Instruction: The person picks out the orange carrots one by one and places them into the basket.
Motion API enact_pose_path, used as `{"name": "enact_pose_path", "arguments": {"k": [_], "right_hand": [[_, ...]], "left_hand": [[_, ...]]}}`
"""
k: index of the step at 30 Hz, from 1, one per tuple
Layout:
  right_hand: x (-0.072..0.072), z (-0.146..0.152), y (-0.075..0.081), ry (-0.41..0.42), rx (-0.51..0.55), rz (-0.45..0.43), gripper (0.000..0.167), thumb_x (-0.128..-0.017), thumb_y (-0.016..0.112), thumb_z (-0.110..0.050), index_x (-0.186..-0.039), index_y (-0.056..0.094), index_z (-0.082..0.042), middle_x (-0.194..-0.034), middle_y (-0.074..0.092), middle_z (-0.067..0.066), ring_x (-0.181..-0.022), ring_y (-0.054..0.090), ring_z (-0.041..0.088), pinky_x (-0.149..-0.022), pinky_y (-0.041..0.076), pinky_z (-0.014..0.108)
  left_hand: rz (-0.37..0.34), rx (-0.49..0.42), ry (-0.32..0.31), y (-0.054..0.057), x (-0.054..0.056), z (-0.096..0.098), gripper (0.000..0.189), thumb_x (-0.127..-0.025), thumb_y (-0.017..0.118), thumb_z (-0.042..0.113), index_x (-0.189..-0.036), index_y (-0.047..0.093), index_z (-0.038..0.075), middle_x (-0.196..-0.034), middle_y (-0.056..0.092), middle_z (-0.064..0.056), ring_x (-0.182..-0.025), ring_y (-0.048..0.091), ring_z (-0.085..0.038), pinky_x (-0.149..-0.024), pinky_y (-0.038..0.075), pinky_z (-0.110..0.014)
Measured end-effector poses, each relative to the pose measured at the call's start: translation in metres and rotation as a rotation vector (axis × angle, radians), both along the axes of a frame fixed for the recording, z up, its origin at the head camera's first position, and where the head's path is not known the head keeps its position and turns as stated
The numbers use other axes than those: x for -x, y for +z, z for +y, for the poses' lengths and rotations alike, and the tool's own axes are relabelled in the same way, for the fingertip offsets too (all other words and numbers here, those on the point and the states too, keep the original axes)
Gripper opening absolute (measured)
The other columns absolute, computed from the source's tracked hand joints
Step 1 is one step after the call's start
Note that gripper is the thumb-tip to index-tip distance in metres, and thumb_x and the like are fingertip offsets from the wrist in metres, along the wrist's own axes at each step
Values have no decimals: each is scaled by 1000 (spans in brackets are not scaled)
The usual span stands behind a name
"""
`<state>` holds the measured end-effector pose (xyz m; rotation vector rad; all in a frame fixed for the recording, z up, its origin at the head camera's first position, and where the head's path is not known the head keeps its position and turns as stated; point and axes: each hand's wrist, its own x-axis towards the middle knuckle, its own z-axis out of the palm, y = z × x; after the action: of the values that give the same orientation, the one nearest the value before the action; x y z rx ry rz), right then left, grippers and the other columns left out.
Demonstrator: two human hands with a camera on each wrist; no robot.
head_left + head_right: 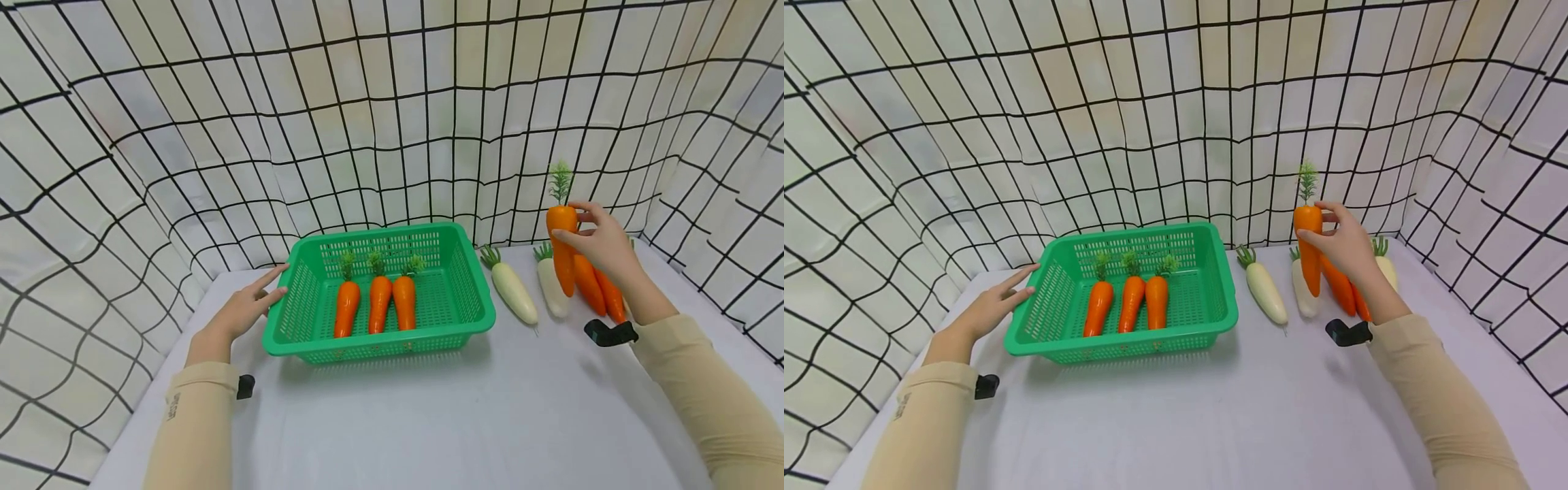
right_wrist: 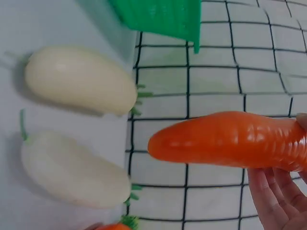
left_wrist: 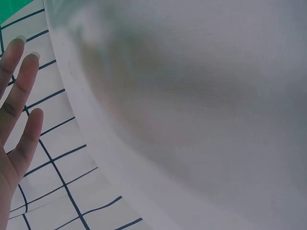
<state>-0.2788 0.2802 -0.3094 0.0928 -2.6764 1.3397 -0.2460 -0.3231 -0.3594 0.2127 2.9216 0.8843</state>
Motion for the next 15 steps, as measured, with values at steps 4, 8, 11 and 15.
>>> {"name": "enact_pose_path", "arguments": {"k": [4, 8, 11, 15], "right_hand": [[1, -15, 16, 55, 69, -9, 78, -99, 68, -38, -162, 29, -11, -152, 38, 26, -123, 52, 40, -73, 53, 17], [5, -31, 28, 120, 113, -25, 75, -100, 69, -33, -161, 30, -12, -151, 40, 24, -122, 52, 37, -74, 55, 17], [8, -43, 35, 168, 121, -35, 74, -101, 68, -29, -161, 30, -11, -149, 42, 24, -123, 52, 38, -79, 57, 22], [12, -59, 40, 225, 125, -43, 72, -101, 67, -25, -161, 31, -10, -149, 42, 25, -124, 55, 41, -87, 59, 35]], "left_hand": [[-1, 0, -2, 1, 1, 1, 70, -107, 44, 54, -166, 20, 25, -124, 64, -28, -100, 62, -37, -86, 46, -66], [-2, 3, 0, 1, 1, 1, 70, -107, 44, 54, -166, 20, 25, -123, 64, -28, -100, 62, -38, -86, 46, -66], [1, -4, 5, -1, 1, 1, 70, -107, 44, 55, -166, 20, 26, -126, 63, -29, -102, 61, -38, -88, 46, -68], [3, -9, 11, -3, 0, 0, 70, -107, 42, 56, -166, 19, 27, -129, 61, -30, -102, 60, -37, -88, 46, -67]]}}
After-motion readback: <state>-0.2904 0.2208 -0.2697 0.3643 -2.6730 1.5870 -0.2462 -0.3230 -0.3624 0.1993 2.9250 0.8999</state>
